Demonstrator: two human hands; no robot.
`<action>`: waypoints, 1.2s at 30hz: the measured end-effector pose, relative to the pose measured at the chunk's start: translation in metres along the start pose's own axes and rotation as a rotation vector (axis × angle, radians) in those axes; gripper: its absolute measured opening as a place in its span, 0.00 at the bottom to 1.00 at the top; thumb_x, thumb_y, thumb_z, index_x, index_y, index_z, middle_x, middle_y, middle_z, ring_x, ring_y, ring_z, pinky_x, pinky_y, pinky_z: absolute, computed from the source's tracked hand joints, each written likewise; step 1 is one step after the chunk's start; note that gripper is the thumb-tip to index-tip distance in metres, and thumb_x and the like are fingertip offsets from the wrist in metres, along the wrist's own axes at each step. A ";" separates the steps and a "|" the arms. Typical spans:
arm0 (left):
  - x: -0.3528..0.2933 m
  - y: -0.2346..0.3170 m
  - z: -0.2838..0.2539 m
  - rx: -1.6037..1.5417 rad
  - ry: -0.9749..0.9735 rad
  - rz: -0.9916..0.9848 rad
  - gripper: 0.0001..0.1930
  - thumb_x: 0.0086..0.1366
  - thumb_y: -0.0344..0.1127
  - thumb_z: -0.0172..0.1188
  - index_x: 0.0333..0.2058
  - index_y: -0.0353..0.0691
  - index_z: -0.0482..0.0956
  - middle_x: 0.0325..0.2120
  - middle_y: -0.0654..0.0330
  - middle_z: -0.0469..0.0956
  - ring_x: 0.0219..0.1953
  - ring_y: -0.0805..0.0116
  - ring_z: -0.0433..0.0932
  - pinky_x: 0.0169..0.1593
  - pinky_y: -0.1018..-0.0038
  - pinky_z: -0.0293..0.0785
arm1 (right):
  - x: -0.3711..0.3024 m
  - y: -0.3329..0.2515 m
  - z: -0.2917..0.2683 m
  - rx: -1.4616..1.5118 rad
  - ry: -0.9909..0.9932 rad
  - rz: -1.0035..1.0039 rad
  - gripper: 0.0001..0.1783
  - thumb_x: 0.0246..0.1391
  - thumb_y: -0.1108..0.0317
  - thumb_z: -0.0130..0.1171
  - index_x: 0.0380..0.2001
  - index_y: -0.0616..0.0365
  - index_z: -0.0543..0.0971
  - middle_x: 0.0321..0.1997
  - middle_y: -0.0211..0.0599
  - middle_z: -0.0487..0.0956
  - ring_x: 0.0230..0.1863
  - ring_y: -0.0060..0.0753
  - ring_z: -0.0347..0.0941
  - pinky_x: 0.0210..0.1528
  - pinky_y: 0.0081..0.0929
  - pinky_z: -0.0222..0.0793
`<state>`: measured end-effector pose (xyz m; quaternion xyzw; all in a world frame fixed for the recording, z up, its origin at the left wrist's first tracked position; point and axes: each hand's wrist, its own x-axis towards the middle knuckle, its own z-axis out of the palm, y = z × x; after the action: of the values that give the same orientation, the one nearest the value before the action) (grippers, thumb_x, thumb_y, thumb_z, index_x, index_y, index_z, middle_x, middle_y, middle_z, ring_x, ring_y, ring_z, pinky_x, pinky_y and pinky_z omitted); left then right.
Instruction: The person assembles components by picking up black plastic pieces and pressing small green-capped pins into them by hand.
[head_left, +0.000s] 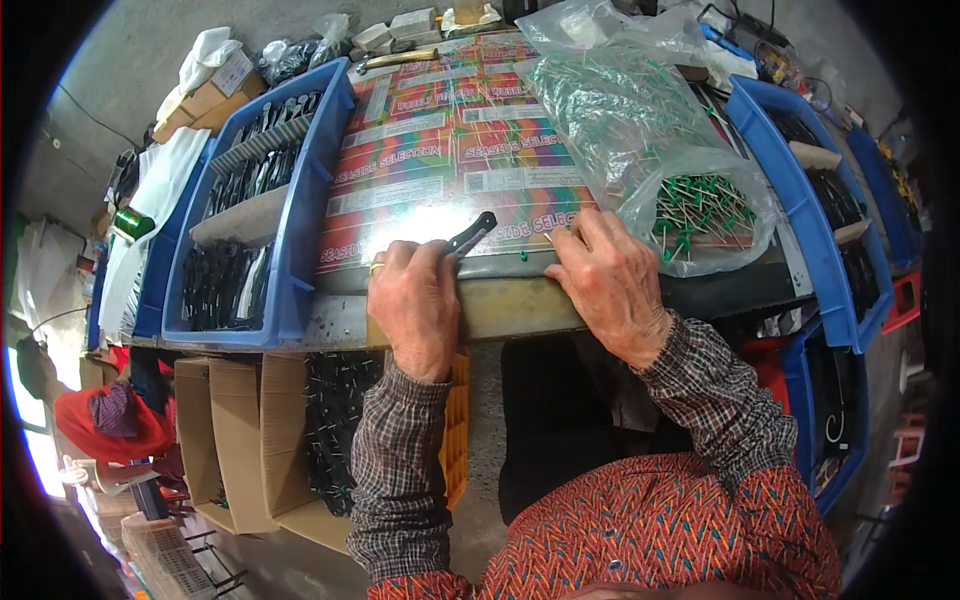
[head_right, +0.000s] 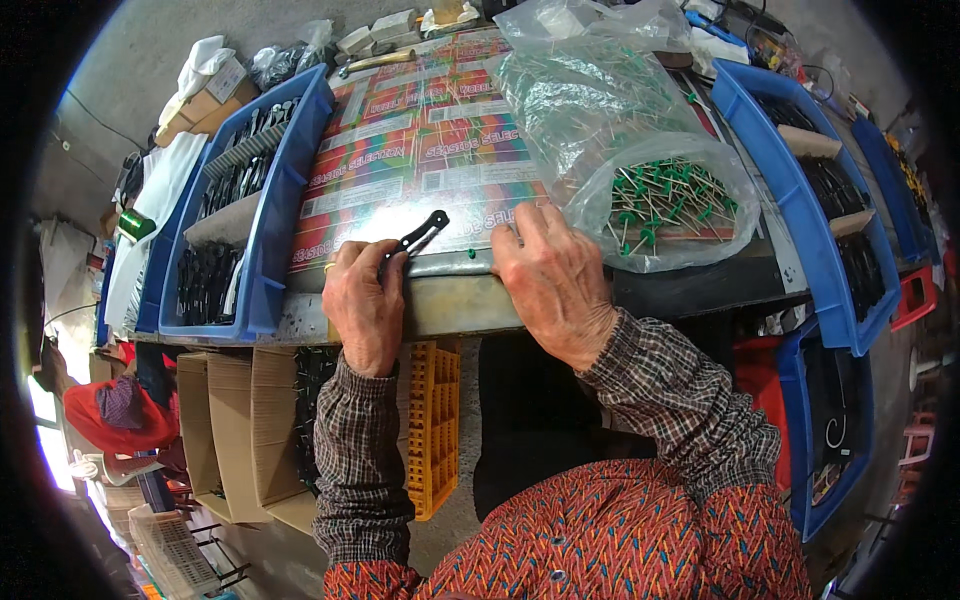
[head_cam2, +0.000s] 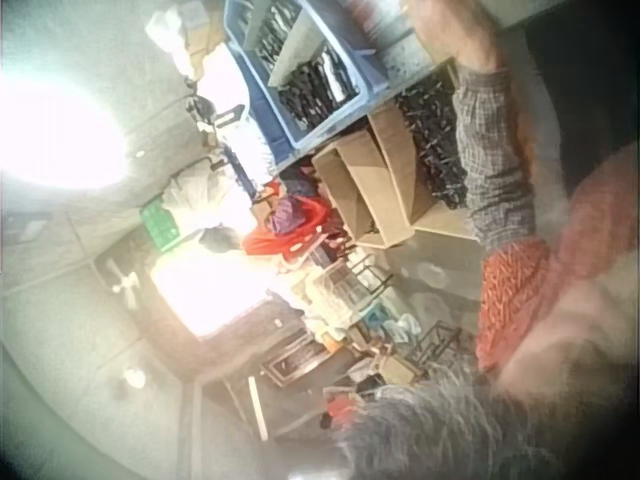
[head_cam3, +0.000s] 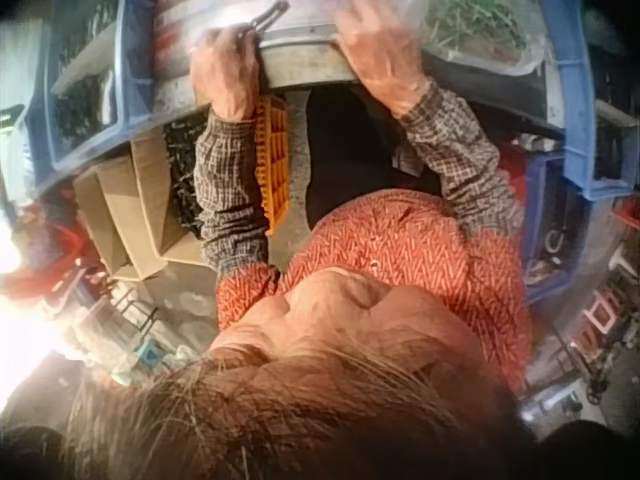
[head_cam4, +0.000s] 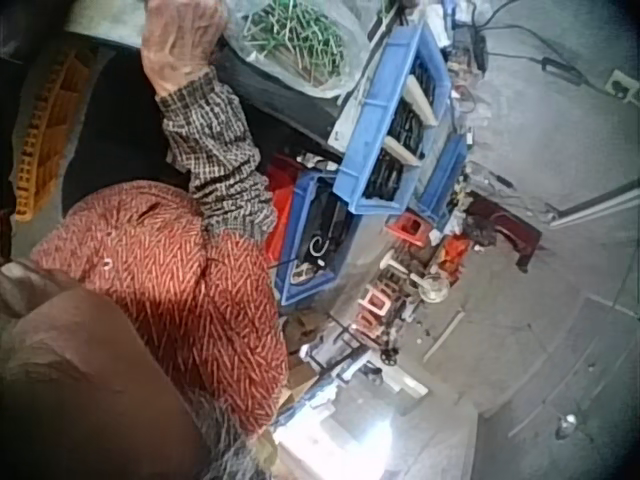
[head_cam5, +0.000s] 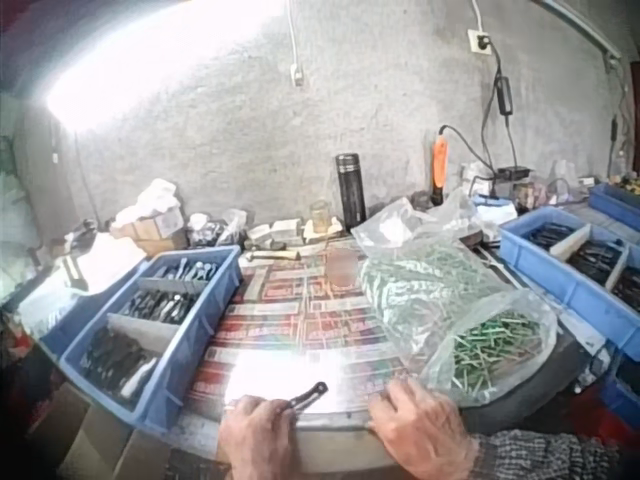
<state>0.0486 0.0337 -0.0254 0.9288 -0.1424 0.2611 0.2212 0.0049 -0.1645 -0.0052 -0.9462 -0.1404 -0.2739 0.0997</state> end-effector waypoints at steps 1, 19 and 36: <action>0.000 0.001 0.000 -0.002 0.001 -0.003 0.08 0.55 0.30 0.64 0.36 0.38 0.81 0.30 0.57 0.76 0.33 0.59 0.74 0.37 0.67 0.69 | 0.001 -0.001 0.001 -0.002 -0.002 -0.003 0.06 0.44 0.73 0.60 0.25 0.63 0.74 0.31 0.43 0.71 0.37 0.43 0.74 0.32 0.34 0.74; -0.020 0.014 -0.011 -0.228 0.203 0.183 0.10 0.51 0.21 0.64 0.34 0.39 0.80 0.28 0.58 0.74 0.32 0.60 0.72 0.38 0.66 0.65 | 0.019 0.006 0.022 0.151 0.010 -0.139 0.08 0.42 0.76 0.59 0.29 0.55 0.81 0.29 0.33 0.72 0.36 0.38 0.68 0.38 0.33 0.69; -0.083 0.054 -0.016 -1.066 -0.219 -0.416 0.06 0.62 0.26 0.59 0.38 0.31 0.78 0.24 0.62 0.77 0.20 0.81 0.73 0.23 0.83 0.69 | -0.028 -0.010 -0.018 0.424 0.029 -0.256 0.12 0.34 0.74 0.65 0.26 0.59 0.75 0.29 0.36 0.73 0.34 0.41 0.70 0.37 0.36 0.66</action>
<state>-0.0470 0.0075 -0.0401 0.7191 -0.0908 0.0069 0.6889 -0.0303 -0.1658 -0.0044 -0.8747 -0.3120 -0.2622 0.2624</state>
